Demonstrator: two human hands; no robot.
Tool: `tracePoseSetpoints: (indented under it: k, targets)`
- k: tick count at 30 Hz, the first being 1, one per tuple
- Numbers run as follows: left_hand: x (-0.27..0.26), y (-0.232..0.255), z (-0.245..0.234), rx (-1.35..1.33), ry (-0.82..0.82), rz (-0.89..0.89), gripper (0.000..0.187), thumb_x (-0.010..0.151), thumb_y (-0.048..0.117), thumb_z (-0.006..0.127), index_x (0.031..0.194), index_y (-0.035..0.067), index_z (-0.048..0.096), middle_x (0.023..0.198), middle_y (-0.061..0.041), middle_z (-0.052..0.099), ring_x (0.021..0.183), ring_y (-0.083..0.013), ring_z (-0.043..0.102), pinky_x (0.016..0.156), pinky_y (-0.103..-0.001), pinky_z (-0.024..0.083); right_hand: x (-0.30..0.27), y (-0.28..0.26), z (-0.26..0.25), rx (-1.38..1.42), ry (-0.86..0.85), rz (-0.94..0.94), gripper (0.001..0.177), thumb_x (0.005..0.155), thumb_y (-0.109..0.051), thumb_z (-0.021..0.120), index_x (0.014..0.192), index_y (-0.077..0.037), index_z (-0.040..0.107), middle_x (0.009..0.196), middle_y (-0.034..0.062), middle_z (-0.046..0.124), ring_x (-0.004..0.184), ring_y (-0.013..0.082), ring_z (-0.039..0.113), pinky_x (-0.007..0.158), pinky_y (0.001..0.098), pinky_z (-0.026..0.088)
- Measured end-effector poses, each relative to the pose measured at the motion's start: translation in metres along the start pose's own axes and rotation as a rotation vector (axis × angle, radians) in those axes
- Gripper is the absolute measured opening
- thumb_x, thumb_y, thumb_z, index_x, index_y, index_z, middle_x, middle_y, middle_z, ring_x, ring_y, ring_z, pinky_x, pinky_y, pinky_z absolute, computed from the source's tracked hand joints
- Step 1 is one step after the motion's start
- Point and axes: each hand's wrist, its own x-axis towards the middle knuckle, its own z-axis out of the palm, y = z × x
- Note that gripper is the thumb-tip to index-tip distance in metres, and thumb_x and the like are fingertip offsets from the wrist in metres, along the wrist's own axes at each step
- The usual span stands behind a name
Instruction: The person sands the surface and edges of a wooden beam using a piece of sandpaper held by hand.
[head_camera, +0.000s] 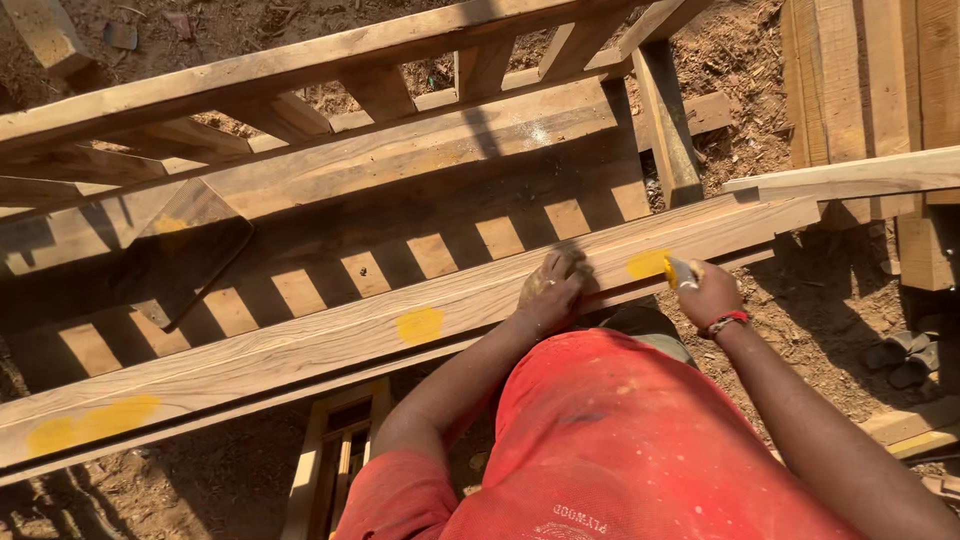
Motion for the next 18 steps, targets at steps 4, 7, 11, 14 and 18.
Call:
tracePoseSetpoints:
  k: [4, 7, 11, 14, 18]
  targets:
    - [0.01, 0.002, 0.018, 0.282, 0.127, 0.039, 0.046, 0.087, 0.02, 0.061, 0.132, 0.011, 0.063, 0.131, -0.01, 0.056, 0.124, -0.0319, 0.049, 0.105, -0.048, 0.043, -0.014, 0.056, -0.03, 0.146, 0.101, 0.123, 0.036, 0.087, -0.007, 0.06, 0.12, -0.005, 0.074, 0.092, 0.0201, 0.074, 0.081, 0.0303, 0.075, 0.074, 0.0407, 0.057]
    - [0.022, 0.006, 0.042, 0.279, 0.092, 0.014, 0.048, 0.09, 0.021, 0.059, 0.137, 0.01, 0.062, 0.127, -0.01, 0.055, 0.122, -0.0303, 0.048, 0.107, -0.045, 0.042, -0.025, 0.098, -0.039, 0.182, 0.151, 0.262, 0.038, 0.085, -0.007, 0.062, 0.12, -0.004, 0.074, 0.092, 0.0196, 0.076, 0.082, 0.0272, 0.076, 0.077, 0.0389, 0.057]
    - [0.052, 0.035, 0.067, 0.414, 0.141, 0.052, 0.052, 0.086, 0.024, 0.061, 0.136, 0.011, 0.062, 0.124, -0.006, 0.055, 0.114, -0.0287, 0.047, 0.097, -0.046, 0.038, -0.03, 0.131, -0.027, 0.392, 0.222, 0.317, 0.04, 0.084, -0.003, 0.059, 0.121, -0.002, 0.073, 0.097, 0.0159, 0.077, 0.084, 0.0217, 0.075, 0.074, 0.0349, 0.058]
    - [0.085, 0.075, 0.073, 0.231, -0.143, -0.01, 0.042, 0.089, 0.032, 0.063, 0.127, 0.014, 0.063, 0.13, -0.01, 0.052, 0.115, -0.0305, 0.047, 0.097, -0.046, 0.037, -0.029, 0.155, -0.023, 0.5, 0.192, 0.308, 0.038, 0.086, 0.0, 0.055, 0.121, 0.001, 0.071, 0.099, 0.0144, 0.076, 0.083, 0.0203, 0.075, 0.072, 0.0322, 0.059]
    - [0.16, 0.137, 0.104, 0.306, -0.254, 0.028, 0.058, 0.086, 0.035, 0.064, 0.135, 0.005, 0.057, 0.135, -0.013, 0.051, 0.123, -0.0304, 0.046, 0.103, -0.043, 0.039, -0.021, 0.194, -0.027, 0.573, 0.22, 0.283, 0.04, 0.084, 0.002, 0.053, 0.121, 0.001, 0.071, 0.101, 0.0114, 0.075, 0.084, 0.0162, 0.074, 0.073, 0.0303, 0.059]
